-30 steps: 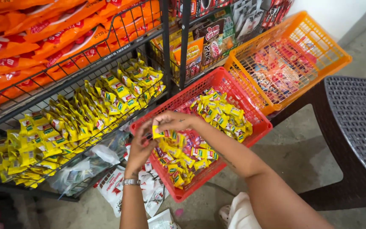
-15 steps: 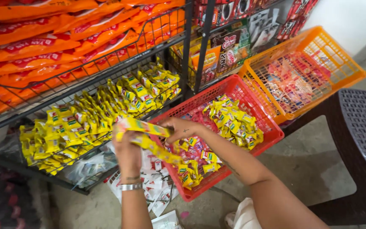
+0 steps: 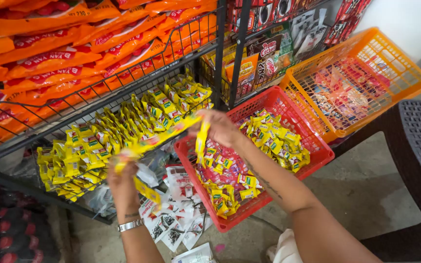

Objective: The person sits on the floor in a store aisle and transfers small yellow snack packets from a red plastic basket to a wire shelf. They pick up the packets from the basket and arrange them neatly in rows on the shelf.

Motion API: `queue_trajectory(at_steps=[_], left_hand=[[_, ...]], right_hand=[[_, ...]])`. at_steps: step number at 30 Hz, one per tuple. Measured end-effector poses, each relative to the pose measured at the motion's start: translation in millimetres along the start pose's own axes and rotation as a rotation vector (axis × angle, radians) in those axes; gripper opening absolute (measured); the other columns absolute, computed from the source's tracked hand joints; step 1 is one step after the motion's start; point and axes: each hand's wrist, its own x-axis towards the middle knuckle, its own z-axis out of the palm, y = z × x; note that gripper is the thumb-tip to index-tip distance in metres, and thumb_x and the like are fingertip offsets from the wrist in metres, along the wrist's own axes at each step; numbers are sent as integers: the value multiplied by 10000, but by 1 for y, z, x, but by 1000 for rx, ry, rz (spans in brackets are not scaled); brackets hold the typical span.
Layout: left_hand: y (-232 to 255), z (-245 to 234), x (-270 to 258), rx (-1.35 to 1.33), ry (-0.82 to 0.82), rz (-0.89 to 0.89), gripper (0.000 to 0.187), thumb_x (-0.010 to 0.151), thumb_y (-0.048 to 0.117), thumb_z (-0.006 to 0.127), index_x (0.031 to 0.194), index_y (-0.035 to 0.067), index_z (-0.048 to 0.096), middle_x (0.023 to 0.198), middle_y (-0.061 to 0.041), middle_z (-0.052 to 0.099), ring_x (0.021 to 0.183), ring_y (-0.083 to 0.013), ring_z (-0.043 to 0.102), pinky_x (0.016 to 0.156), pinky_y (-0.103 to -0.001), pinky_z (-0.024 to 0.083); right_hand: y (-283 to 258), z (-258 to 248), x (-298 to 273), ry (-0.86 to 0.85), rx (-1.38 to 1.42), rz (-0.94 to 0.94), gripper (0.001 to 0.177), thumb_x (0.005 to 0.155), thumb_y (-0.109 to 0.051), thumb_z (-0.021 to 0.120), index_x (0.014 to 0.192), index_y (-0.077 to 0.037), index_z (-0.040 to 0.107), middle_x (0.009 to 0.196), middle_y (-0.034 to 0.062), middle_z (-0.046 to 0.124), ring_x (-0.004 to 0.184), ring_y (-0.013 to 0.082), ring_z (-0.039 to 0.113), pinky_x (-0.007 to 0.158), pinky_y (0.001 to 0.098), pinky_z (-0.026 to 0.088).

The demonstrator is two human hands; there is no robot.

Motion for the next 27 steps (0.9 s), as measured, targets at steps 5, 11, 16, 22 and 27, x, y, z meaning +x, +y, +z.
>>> queue_trajectory(at_steps=[5,11,16,22,27], left_hand=[[-41,-23,-5,710,-604,-151,318,824,105,761,1122,57,658,890,7,646,781,-94,567,691,-281,470],[-90,-63,8,817,-822,-269,271,823,117,779,1068,43,690,832,9,626,752,-93,538,660,-281,477],[-62,-55,9,755,-738,-375,297,786,71,798,1058,82,679,832,32,620,728,-78,534,650,-259,472],[-40,-27,6,390,-590,-268,293,836,-69,670,1094,56,607,939,37,631,842,-77,569,741,-250,480],[-15,26,-13,287,-535,78,484,843,-154,529,1243,103,442,1103,-24,488,1017,-139,544,900,-257,478]], right_hand=[[-45,19,6,230,136,-254,443,945,-454,669,1192,-91,611,1265,131,644,1163,278,667,1092,580,497],[-81,-9,-5,470,347,-395,434,975,-593,563,922,-162,552,834,22,555,743,178,550,738,403,492],[-101,-37,-24,525,333,-448,451,1007,-617,525,879,-185,534,689,-23,471,614,129,447,576,300,396],[-84,-27,-19,575,199,-453,429,1051,-581,503,904,-178,521,663,-22,448,578,123,433,549,295,394],[-21,14,-3,389,-262,-176,304,927,-241,726,1160,-101,591,820,-28,548,640,94,505,559,263,450]])
